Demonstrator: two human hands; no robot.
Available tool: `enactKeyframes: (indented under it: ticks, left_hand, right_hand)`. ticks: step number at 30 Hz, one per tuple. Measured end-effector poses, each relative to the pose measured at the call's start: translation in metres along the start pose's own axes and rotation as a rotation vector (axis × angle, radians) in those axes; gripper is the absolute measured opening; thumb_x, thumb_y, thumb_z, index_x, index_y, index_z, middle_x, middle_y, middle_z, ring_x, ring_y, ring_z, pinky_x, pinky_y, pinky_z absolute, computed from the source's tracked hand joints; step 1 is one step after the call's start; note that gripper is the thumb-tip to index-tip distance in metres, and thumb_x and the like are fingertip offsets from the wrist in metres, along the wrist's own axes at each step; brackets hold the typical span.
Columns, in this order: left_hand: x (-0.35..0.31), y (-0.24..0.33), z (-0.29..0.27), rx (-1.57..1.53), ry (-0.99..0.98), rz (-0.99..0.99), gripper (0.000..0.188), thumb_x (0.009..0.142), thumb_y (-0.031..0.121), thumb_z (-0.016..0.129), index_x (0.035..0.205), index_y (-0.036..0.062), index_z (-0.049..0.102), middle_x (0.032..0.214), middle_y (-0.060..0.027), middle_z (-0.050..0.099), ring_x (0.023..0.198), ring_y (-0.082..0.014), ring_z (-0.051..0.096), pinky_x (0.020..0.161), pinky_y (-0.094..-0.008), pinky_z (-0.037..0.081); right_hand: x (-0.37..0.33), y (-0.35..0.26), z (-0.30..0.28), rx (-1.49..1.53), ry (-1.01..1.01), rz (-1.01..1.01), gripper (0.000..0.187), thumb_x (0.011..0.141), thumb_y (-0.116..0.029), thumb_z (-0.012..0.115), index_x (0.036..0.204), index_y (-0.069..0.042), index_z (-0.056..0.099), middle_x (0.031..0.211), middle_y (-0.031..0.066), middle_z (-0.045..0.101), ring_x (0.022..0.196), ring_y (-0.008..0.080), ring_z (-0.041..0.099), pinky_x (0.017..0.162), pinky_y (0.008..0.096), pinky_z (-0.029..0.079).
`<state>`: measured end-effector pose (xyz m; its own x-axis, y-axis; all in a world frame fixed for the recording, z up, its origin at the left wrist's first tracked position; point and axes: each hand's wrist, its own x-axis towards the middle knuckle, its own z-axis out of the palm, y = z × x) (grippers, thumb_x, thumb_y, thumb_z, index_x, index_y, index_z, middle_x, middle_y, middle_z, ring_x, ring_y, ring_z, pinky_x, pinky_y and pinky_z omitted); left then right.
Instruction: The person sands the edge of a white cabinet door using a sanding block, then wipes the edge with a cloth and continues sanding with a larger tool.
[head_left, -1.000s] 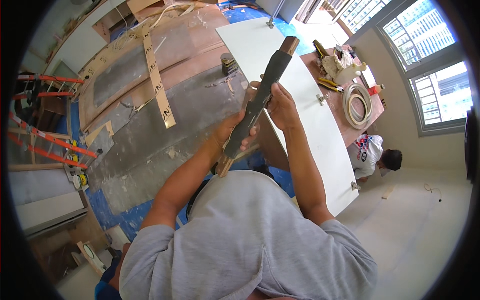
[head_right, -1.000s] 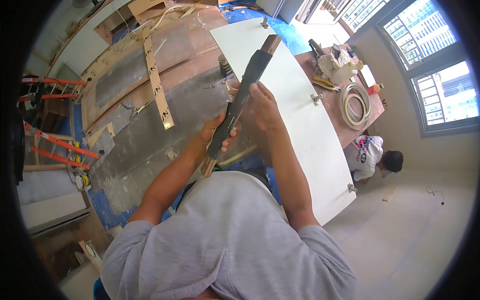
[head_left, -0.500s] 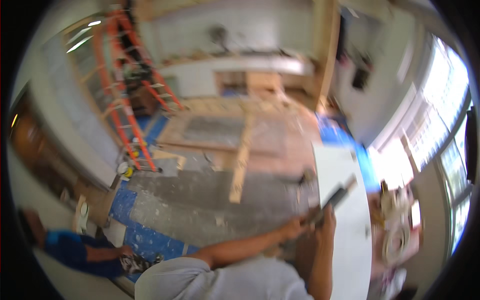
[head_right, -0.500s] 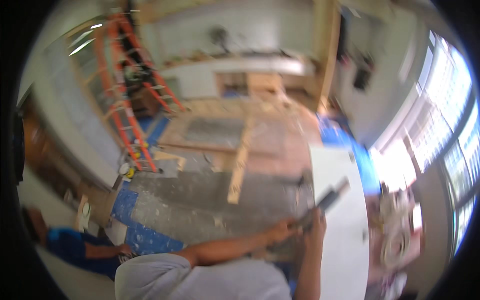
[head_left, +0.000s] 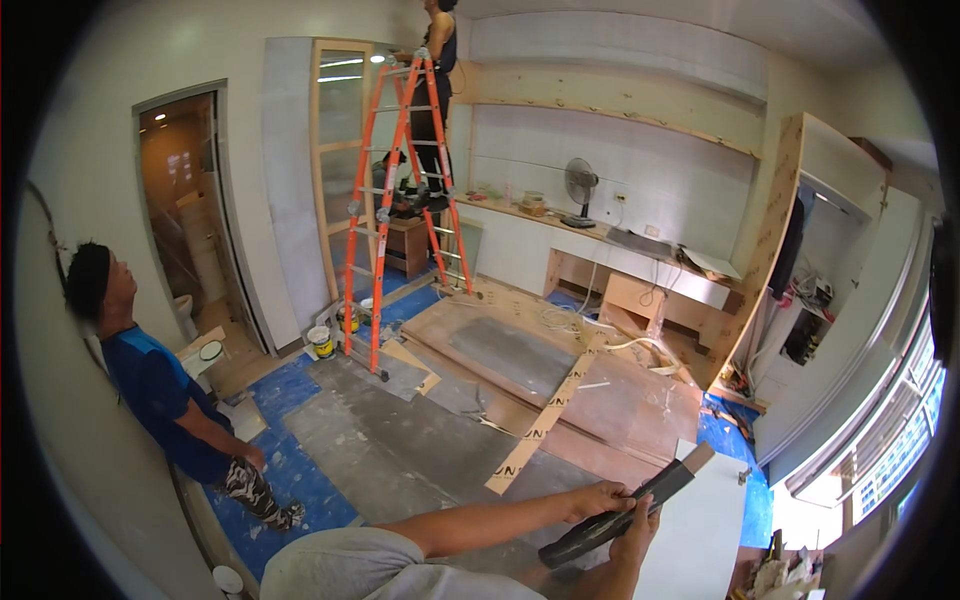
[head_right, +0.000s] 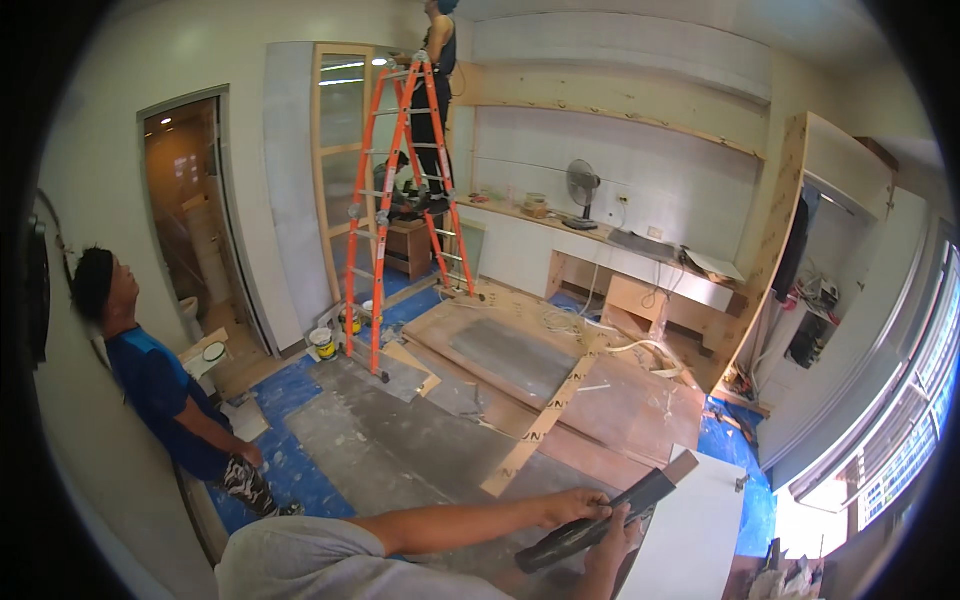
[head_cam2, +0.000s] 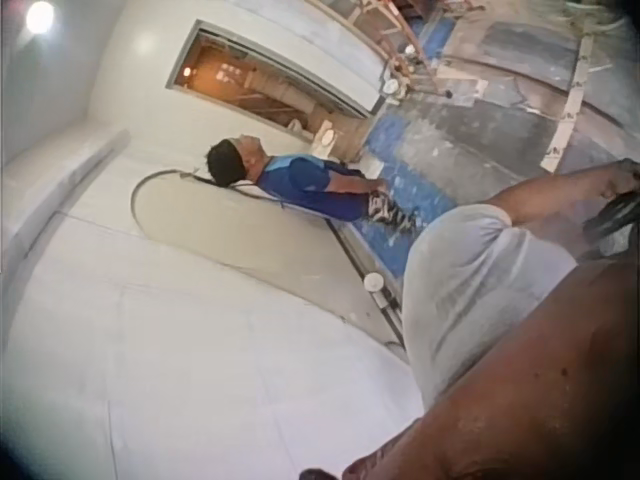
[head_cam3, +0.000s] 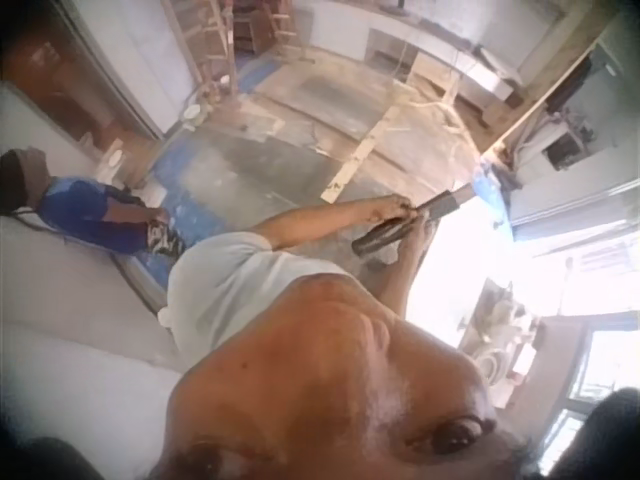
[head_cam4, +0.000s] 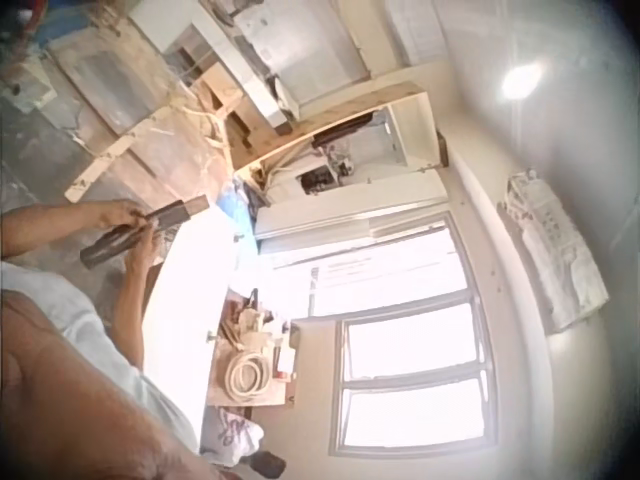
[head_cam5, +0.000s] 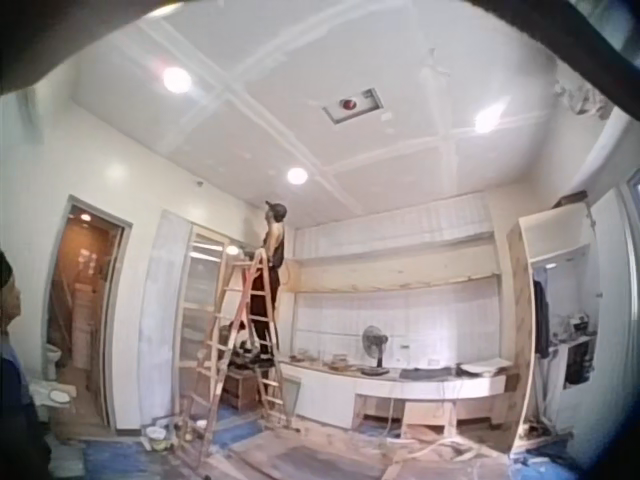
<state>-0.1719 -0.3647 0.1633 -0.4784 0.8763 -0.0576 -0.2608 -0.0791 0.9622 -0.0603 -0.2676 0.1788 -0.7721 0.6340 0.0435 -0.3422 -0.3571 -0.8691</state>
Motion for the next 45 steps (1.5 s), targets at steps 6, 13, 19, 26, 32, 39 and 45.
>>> enactKeyframes:
  ticks: [6, 13, 19, 26, 32, 39, 45]
  left_hand:
    - [-0.021, 0.011, 0.008, -0.319, 0.207, -0.07, 0.037, 0.091, 0.038, 0.083, 0.1, 0.0079, 0.063, 0.087, -0.0043, 0.067, 0.075, -0.0121, 0.064, 0.066, -0.0297, 0.054]
    - [-0.023, 0.001, -0.005, -0.367, 0.327, -0.004, 0.031, 0.091, 0.033, 0.083, 0.095, 0.0075, 0.066, 0.084, -0.0038, 0.069, 0.072, -0.013, 0.065, 0.067, -0.0302, 0.055]
    - [-0.012, -0.012, -0.009, -0.108, 0.516, 0.049, 0.024, 0.093, 0.024, 0.08, 0.09, 0.0068, 0.064, 0.08, -0.0037, 0.065, 0.069, -0.012, 0.059, 0.064, -0.0293, 0.05]
    - [-0.026, -0.008, -0.003, -0.007, 0.572, 0.13, 0.026, 0.091, 0.024, 0.082, 0.087, 0.0059, 0.063, 0.079, -0.0033, 0.064, 0.071, -0.0109, 0.057, 0.065, -0.032, 0.049]
    - [-0.008, -0.019, -0.032, -0.415, 0.293, -0.07, 0.016, 0.084, 0.024, 0.082, 0.091, 0.0127, 0.074, 0.084, -0.0015, 0.068, 0.075, -0.0156, 0.061, 0.07, -0.0361, 0.051]
    - [-0.002, 0.001, -0.035, -0.63, 0.106, -0.048, 0.026, 0.092, 0.026, 0.08, 0.103, 0.004, 0.071, 0.097, -0.014, 0.076, 0.083, -0.0257, 0.076, 0.076, -0.0411, 0.064]
    - [0.001, -0.007, -0.014, -0.637, -0.17, -0.185, 0.033, 0.094, 0.036, 0.076, 0.11, 0.0072, 0.068, 0.098, -0.0082, 0.075, 0.083, -0.0193, 0.074, 0.079, -0.0398, 0.063]
  right_hand:
    - [0.013, 0.024, -0.017, 0.486, -0.195, 0.257, 0.051, 0.107, -0.045, 0.055, 0.136, -0.004, 0.054, 0.122, 0.013, 0.064, 0.111, 0.027, 0.064, 0.1, 0.0433, 0.052]
    - [0.009, 0.04, 0.001, 0.473, -0.169, 0.181, 0.055, 0.105, -0.048, 0.057, 0.134, -0.001, 0.054, 0.124, 0.0152, 0.065, 0.114, 0.0297, 0.065, 0.104, 0.046, 0.052]
    - [0.007, 0.039, 0.002, 0.386, -0.086, 0.165, 0.048, 0.109, -0.041, 0.054, 0.131, 0.001, 0.056, 0.12, 0.0144, 0.066, 0.107, 0.0277, 0.067, 0.097, 0.043, 0.056]
    - [-0.009, 0.027, 0.004, 0.323, -0.109, 0.151, 0.044, 0.11, -0.036, 0.052, 0.131, 0.003, 0.056, 0.117, 0.0137, 0.067, 0.106, 0.0266, 0.068, 0.092, 0.0402, 0.057]
    - [0.013, 0.03, 0.004, 0.391, -0.179, 0.207, 0.048, 0.107, -0.037, 0.057, 0.134, 0.003, 0.055, 0.123, 0.0166, 0.066, 0.109, 0.0288, 0.067, 0.099, 0.0448, 0.055]
    - [0.013, 0.018, 0.008, 0.294, -0.112, 0.28, 0.041, 0.109, -0.04, 0.053, 0.125, -0.004, 0.065, 0.113, 0.005, 0.07, 0.103, 0.0175, 0.065, 0.095, 0.0349, 0.052]
    - [-0.002, 0.0, -0.023, 0.246, -0.085, 0.307, 0.042, 0.109, -0.041, 0.052, 0.128, -0.005, 0.063, 0.118, 0.0058, 0.069, 0.109, 0.0193, 0.065, 0.099, 0.0395, 0.051]
